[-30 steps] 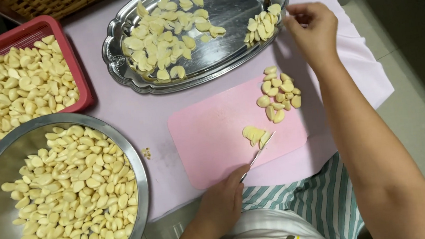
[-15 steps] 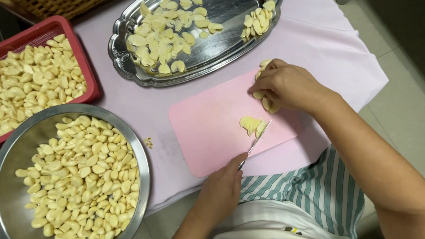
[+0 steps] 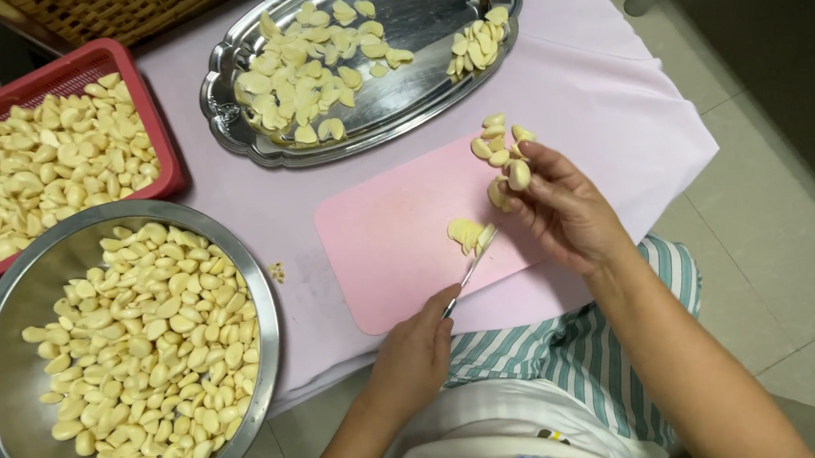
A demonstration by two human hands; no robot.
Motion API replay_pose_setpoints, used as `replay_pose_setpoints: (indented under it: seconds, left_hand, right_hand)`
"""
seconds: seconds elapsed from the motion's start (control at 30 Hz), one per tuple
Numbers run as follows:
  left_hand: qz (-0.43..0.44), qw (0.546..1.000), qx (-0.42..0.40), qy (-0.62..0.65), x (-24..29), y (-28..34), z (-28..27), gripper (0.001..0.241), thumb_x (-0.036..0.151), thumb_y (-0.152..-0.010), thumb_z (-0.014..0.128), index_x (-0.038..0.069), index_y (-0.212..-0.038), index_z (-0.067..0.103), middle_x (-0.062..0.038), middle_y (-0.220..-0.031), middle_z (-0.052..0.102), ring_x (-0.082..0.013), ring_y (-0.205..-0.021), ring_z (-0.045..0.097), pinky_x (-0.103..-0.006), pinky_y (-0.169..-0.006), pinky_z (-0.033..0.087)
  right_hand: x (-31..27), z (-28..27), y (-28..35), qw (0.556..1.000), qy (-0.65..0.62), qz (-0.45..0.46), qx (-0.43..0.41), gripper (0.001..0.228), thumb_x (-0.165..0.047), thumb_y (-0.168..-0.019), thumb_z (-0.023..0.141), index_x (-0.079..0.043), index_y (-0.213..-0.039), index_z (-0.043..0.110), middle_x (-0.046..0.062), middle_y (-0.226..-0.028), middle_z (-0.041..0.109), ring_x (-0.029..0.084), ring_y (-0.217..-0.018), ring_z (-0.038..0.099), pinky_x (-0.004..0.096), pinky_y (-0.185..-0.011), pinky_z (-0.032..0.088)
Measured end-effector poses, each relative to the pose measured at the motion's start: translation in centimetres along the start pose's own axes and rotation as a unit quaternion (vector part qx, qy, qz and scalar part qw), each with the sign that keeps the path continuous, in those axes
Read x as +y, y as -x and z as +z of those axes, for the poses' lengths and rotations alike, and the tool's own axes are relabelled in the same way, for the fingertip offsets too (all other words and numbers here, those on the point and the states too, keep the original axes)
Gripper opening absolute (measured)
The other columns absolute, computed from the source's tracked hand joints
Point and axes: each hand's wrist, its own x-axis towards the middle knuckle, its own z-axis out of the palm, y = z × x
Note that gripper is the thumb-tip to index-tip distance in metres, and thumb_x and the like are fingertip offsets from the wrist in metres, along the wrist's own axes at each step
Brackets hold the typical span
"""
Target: Slicing peeled garlic cloves into thin slices using a small knife on a pink cutting board.
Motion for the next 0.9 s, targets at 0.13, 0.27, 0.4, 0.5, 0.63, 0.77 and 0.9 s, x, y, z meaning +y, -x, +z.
replay_pose_setpoints:
  seconds: [0.13, 0.27, 0.4, 0.5, 0.63, 0.77, 0.9]
  left_hand:
    - [-0.005, 1.000, -0.001, 0.010, 0.3, -0.3, -0.2, 0.048, 0.019, -0.107, 0.042, 0.016, -0.154, 0.051, -0.004, -0.075, 0.066, -0.0277, -0.066, 0.062, -0.0412, -0.064, 0.048]
    - [0.001, 1.000, 0.007, 0.013, 0.6, -0.2, -0.3, 0.048, 0.018, -0.107, 0.043, 0.015, -0.154, 0.050, -0.006, -0.077, 0.068, -0.0285, -0.066, 0.062, -0.0420, -0.064, 0.048]
    - [-0.002, 0.998, -0.007, 0.063, 2.0, 0.0, -1.2, 0.047, 0.008, -0.110, 0.039, -0.004, -0.155, 0.046, -0.032, -0.146, 0.061, -0.0481, -0.137, 0.057, -0.0613, -0.116, 0.044]
    - [-0.010, 0.998, -0.013, 0.056, 2.4, 0.1, -1.3, 0.048, 0.009, -0.110, 0.040, -0.002, -0.156, 0.046, -0.029, -0.148, 0.061, -0.0453, -0.138, 0.058, -0.0581, -0.116, 0.045]
    - [-0.009, 0.999, -0.013, 0.047, 2.4, 0.0, -0.8, 0.047, 0.010, -0.111, 0.040, -0.002, -0.156, 0.047, -0.029, -0.146, 0.062, -0.0438, -0.137, 0.059, -0.0569, -0.114, 0.047]
    - [0.007, 0.999, -0.010, 0.029, 1.5, 0.1, 0.0, 0.046, 0.010, -0.111, 0.040, -0.002, -0.155, 0.047, -0.030, -0.145, 0.062, -0.0454, -0.136, 0.060, -0.0579, -0.113, 0.048]
    - [0.013, 1.000, -0.026, 0.005, 1.6, -0.1, 0.0, 0.047, 0.011, -0.111, 0.040, 0.001, -0.157, 0.047, -0.028, -0.145, 0.062, -0.0436, -0.134, 0.062, -0.0553, -0.112, 0.050]
  right_hand:
    - [1.6, -1.9, 2.3, 0.995, -0.099, 0.031, 0.011, 0.041, 0.010, -0.101, 0.058, -0.002, -0.139, 0.066, 0.030, -0.124, 0.070, 0.035, -0.112, 0.073, 0.029, -0.094, 0.066]
    - [2.5, -3.1, 4.2, 0.997, -0.057, 0.026, 0.040, 0.033, -0.003, -0.096, 0.072, -0.004, -0.129, 0.070, 0.023, -0.124, 0.073, 0.034, -0.117, 0.072, 0.033, -0.097, 0.064]
    - [3.7, -3.7, 4.9, 0.967, 0.231, -0.088, 0.062, 0.048, 0.014, -0.083, 0.078, 0.007, -0.129, 0.066, 0.026, -0.120, 0.072, 0.028, -0.104, 0.077, 0.036, -0.092, 0.067]
    - [4.1, -1.8, 5.5, 0.914, 0.373, -0.125, 0.102, 0.050, 0.008, -0.077, 0.090, 0.001, -0.124, 0.073, 0.017, -0.113, 0.077, 0.018, -0.100, 0.075, 0.023, -0.087, 0.063]
    - [4.9, -0.5, 5.4, 0.861, 0.469, -0.151, 0.129, 0.045, -0.001, -0.074, 0.097, -0.004, -0.115, 0.080, 0.012, -0.103, 0.079, 0.011, -0.086, 0.071, 0.018, -0.079, 0.061]
    - [4.8, 0.2, 5.8, 0.803, 0.540, -0.223, 0.119, 0.034, 0.000, -0.074, 0.099, -0.003, -0.104, 0.083, 0.013, -0.100, 0.078, 0.019, -0.083, 0.076, 0.024, -0.074, 0.064]
    - [4.3, 1.7, 6.4, 0.753, 0.596, -0.259, 0.100, 0.026, -0.001, -0.079, 0.097, -0.002, -0.101, 0.084, 0.017, -0.097, 0.078, 0.031, -0.083, 0.077, 0.035, -0.072, 0.065]
